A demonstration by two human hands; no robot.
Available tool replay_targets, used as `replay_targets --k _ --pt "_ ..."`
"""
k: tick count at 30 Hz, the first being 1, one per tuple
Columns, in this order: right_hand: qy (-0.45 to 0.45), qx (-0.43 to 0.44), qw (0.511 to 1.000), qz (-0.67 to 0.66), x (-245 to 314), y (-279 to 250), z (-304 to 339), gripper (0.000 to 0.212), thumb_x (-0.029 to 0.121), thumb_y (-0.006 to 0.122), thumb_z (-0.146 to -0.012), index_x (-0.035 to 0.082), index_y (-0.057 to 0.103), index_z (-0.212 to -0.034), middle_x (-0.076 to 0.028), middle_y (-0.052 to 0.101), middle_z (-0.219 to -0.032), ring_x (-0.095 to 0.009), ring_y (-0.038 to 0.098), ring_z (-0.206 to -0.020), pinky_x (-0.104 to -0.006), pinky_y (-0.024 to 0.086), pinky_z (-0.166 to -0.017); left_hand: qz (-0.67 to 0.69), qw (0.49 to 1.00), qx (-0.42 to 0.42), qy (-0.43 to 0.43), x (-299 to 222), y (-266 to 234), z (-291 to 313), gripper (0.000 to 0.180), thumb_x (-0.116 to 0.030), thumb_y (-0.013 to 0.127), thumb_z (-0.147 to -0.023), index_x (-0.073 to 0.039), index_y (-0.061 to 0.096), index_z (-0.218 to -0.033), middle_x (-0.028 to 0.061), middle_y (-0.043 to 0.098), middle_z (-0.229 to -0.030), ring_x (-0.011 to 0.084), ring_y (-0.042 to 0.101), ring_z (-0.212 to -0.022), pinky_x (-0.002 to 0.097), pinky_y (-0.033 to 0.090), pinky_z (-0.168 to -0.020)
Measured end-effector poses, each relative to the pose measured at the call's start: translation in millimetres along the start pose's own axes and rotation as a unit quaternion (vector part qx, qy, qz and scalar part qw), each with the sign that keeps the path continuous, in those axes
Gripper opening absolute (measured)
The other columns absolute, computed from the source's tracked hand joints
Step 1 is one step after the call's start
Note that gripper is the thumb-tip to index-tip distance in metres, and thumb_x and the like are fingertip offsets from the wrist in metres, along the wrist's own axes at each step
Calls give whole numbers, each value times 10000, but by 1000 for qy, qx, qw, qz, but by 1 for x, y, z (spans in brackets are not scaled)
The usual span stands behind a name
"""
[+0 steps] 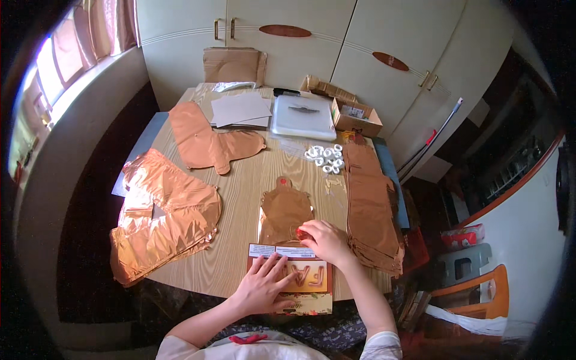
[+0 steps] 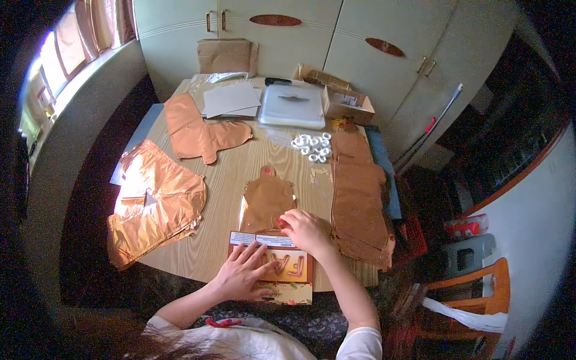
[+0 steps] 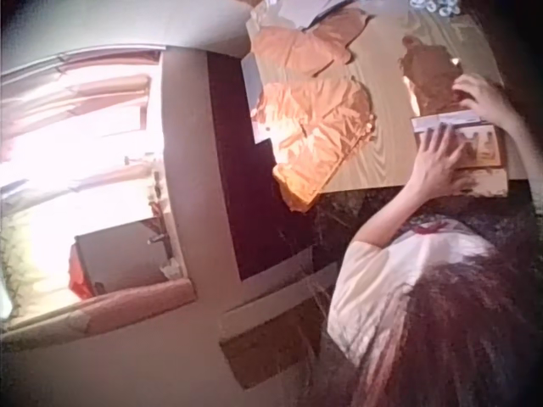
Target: Packaging and organizing metallic party balloons and cardboard inserts at a table.
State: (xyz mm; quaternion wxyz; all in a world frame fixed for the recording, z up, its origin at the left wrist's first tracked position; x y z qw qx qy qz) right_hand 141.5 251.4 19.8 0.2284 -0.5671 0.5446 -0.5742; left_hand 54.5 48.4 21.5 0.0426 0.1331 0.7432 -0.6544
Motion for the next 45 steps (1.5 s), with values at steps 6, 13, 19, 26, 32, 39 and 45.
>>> replay_targets --k 6,13,19,26,32,39,45 --pt "-41 -4 999 -15 14 19 -41 285 214 668 -832 69 638 -1075 -71 653 -1008 -266 586 -972 -387 448 -912 21 1000 13 -6 2 5 0 756 -651 528 -828 -210 409 -1430 237 349 -1462 420 287 -1378 570 197 -1118" --pt "122 105 962 -220 26 56 -101 364 144 691 -803 35 550 -1119 -107 673 -881 -259 647 -842 -377 501 -787 10 1000 14 2 1 1 0 740 -652 490 -851 -196 411 -1427 249 347 -1460 423 282 -1378 569 209 -1110" --pt "125 119 951 -255 18 72 -111 325 104 686 -798 37 546 -1083 -94 674 -856 -221 658 -810 -356 505 -761 18 1000 20 3 2 1 0 721 -638 491 -857 -195 417 -1421 249 332 -1469 423 273 -1383 572 202 -1112" --pt "141 79 969 -186 26 76 -109 293 113 703 -786 57 551 -1031 -64 675 -825 -220 664 -806 -368 503 -746 15 1000 23 1 3 3 2 728 -642 495 -851 -200 413 -1423 243 317 -1480 420 268 -1388 572 199 -1115" --pt "148 86 968 -184 19 84 -107 407 195 732 -761 106 531 -1103 -94 670 -917 -300 652 -912 -413 500 -797 13 1000 23 4 3 4 0 746 -655 487 -844 -199 405 -1429 243 317 -1480 417 273 -1384 568 197 -1117" --pt "37 137 989 29 48 46 -86 1046 417 877 -546 192 320 -1403 -151 318 -1350 -346 356 -1249 -468 330 -1041 10 1000 24 2 5 5 1 748 -663 472 -849 -194 408 -1428 250 325 -1472 423 280 -1377 564 205 -1115" --pt "100 135 985 28 42 52 -93 1028 478 862 -541 208 353 -1393 -122 368 -1337 -349 351 -1262 -536 290 -1034 16 1000 23 1 4 2 0 734 -666 425 -871 -169 438 -1412 238 334 -1475 407 280 -1387 564 198 -1118"
Point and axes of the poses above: each hand's wrist, its own z-axis away from the middle knuckle, its own y-axis out of the palm, x = y × z, the point moved 3 cm from there along -z, towards the middle knuckle
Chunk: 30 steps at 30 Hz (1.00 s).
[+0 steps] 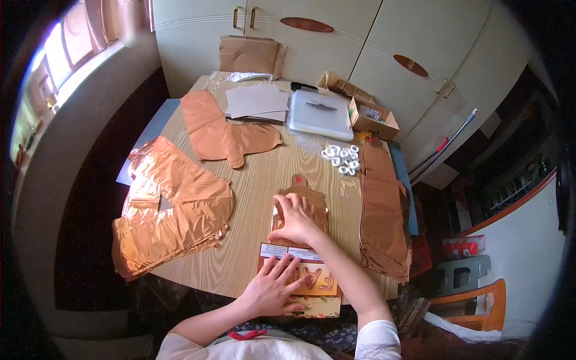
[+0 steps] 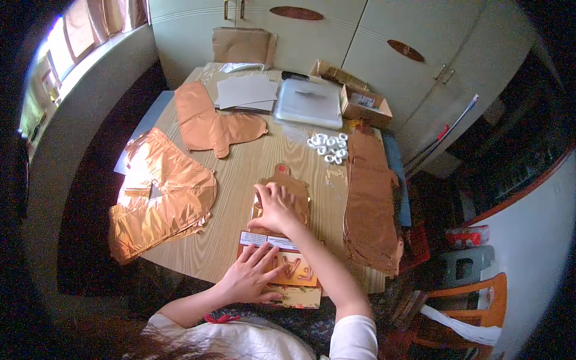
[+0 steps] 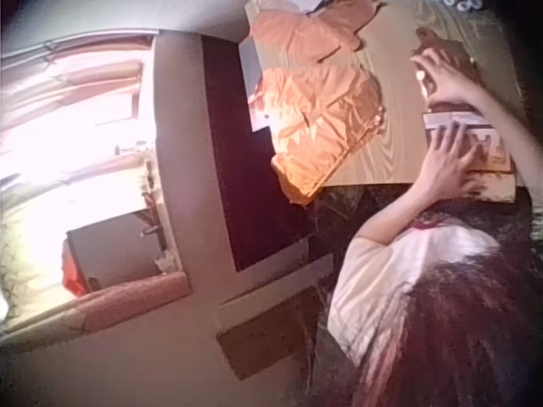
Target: Packaging and organizing metallic party balloons and cardboard inserts at a table.
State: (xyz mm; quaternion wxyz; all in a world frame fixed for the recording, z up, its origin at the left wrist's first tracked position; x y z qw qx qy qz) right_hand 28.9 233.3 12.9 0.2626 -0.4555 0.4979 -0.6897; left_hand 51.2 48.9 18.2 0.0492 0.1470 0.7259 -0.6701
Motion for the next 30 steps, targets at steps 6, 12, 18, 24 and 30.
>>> replay_targets --k 6,12,18,24,30 --pt "32 -15 999 -2 -6 -2 -29 943 506 854 -538 215 453 -1341 -92 456 -1307 -294 397 -1264 -518 293 -1027 -9 1000 11 -2 0 2 0 732 -658 429 -871 -160 438 -1408 237 329 -1479 402 276 -1389 556 198 -1118" --pt "36 -43 998 37 -7 -15 -52 817 542 838 -537 214 581 -1240 -37 582 -1177 -265 472 -1212 -478 307 -992 -13 1000 8 -1 0 1 0 728 -654 432 -872 -167 432 -1412 235 340 -1473 403 289 -1382 555 198 -1117" --pt "-52 -219 974 -39 -26 -22 -42 517 432 766 -718 160 624 -1134 -53 613 -1067 -265 557 -1069 -424 404 -914 -28 1000 10 2 -2 -2 -3 735 -669 422 -871 -178 427 -1418 231 347 -1470 404 294 -1380 550 202 -1116" --pt "-203 -122 963 -131 -60 -43 45 271 240 713 -813 78 664 -1024 -77 648 -1036 -285 602 -1007 -393 468 -889 -23 1000 11 -7 -2 -2 0 742 -677 427 -864 -178 438 -1413 230 349 -1470 402 295 -1379 548 204 -1116" --pt "-172 -72 980 -74 -85 -40 67 327 242 741 -770 67 676 -1038 -71 663 -1097 -265 604 -1047 -383 465 -926 -18 1000 -5 -6 -4 -2 -4 752 -667 501 -830 -177 453 -1398 230 362 -1457 402 315 -1365 552 225 -1104"
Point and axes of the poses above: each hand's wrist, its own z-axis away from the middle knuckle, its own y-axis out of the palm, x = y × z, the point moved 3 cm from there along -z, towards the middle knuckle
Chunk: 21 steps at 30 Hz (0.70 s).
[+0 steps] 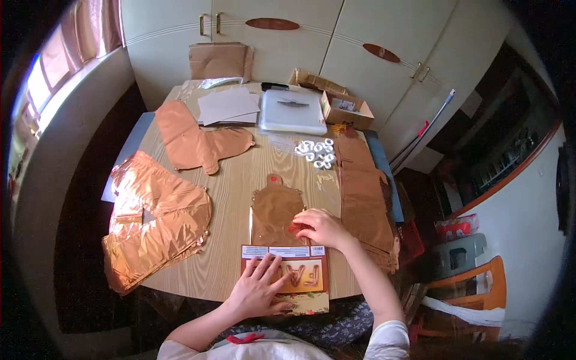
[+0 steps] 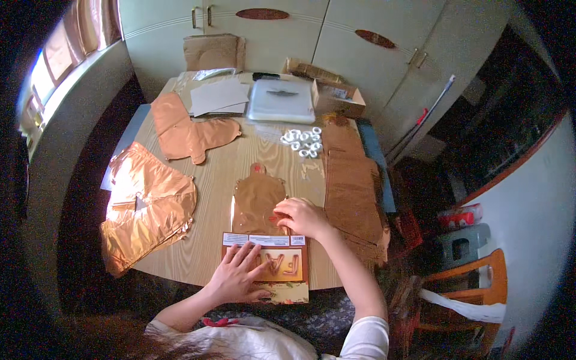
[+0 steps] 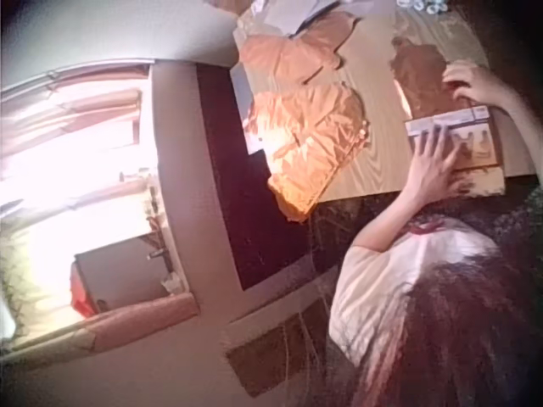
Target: Packaging and organizing metallic party balloons and cardboard inserts at a table.
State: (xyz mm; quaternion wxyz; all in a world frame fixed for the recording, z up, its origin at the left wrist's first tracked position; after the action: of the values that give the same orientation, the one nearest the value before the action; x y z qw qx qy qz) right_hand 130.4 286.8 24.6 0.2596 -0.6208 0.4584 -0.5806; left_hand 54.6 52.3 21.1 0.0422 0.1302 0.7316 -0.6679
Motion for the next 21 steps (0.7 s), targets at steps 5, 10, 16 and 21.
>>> replay_targets --k 5,10,16,21 --pt "6 2 1000 -19 -6 3 -2 352 219 752 -745 65 666 -1051 -64 653 -1081 -260 601 -1040 -374 466 -922 -4 1000 1 4 1 1 -1 739 -658 513 -829 -180 459 -1390 229 368 -1453 404 329 -1355 553 228 -1102" --pt "-7 1 1000 -31 -7 4 -3 387 188 763 -727 70 653 -1079 -65 640 -1060 -265 596 -1025 -372 469 -912 -16 1000 -18 -11 4 -1 -7 731 -653 519 -830 -191 458 -1392 228 388 -1438 408 347 -1342 552 233 -1098" --pt "18 23 999 -39 -6 2 -6 428 176 777 -716 68 643 -1108 -75 631 -1066 -271 584 -1043 -378 455 -938 -11 999 -33 -8 9 -2 -15 699 -652 502 -845 -242 449 -1409 224 399 -1430 406 363 -1326 548 238 -1091" --pt "72 25 996 -50 -9 0 -11 486 204 781 -737 86 602 -1173 -101 565 -1188 -283 529 -1142 -393 427 -989 -18 999 -32 -12 9 -1 -15 680 -655 480 -856 -259 451 -1408 222 398 -1431 401 357 -1328 543 228 -1097"
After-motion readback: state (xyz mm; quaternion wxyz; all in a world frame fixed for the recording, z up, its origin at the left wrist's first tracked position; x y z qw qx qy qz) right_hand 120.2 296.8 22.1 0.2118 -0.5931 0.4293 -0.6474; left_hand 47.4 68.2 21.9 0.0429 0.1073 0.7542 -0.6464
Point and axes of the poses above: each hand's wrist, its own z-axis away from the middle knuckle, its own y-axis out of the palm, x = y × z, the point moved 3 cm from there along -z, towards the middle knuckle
